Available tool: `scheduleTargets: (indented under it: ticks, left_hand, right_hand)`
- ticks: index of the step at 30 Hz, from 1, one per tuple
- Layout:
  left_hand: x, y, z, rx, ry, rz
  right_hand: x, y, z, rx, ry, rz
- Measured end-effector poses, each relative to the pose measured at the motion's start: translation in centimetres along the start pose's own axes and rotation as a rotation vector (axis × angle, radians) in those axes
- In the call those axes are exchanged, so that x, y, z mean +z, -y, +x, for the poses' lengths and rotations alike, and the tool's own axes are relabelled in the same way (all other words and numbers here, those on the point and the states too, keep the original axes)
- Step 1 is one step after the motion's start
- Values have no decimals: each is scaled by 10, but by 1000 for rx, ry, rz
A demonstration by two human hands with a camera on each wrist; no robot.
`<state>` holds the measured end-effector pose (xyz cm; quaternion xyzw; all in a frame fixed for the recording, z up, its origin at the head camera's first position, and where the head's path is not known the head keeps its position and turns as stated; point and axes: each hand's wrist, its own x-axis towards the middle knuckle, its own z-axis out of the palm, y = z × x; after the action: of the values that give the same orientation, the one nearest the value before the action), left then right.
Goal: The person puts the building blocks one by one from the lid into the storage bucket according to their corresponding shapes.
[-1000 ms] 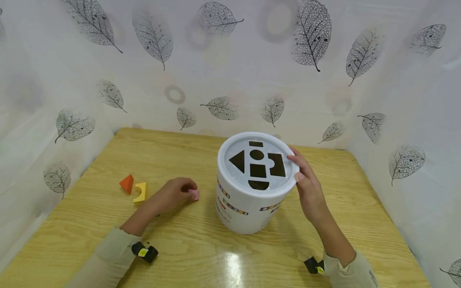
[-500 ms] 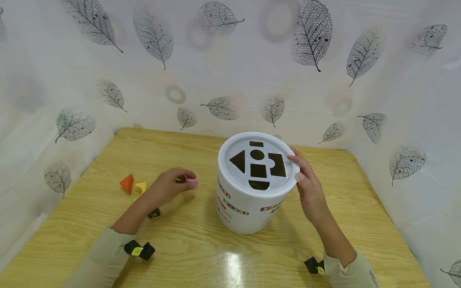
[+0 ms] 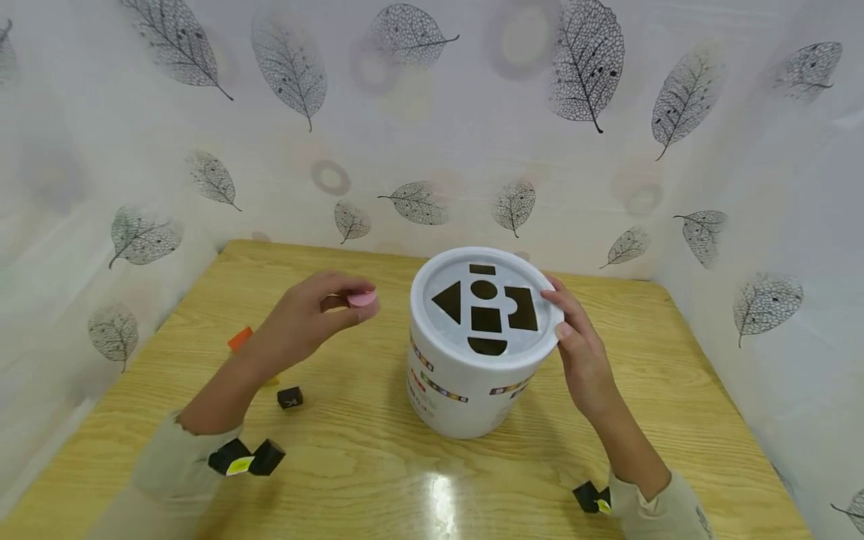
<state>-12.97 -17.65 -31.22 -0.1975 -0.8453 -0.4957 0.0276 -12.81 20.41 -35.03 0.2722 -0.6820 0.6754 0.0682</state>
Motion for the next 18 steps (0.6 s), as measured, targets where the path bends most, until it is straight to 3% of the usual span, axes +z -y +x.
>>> scheduleTargets:
  ticks: [10,14,18]
  left_hand:
    - [11,-39,20,133,76,27]
    - [11,-54,25,155,96,33]
    - [15,-62,30,156,111,-40]
  right_hand:
    - [-1,0,0,22,-6,-6]
    - [0,1,0,15,-6,-1]
    - [0,1,0,12,-4,-2]
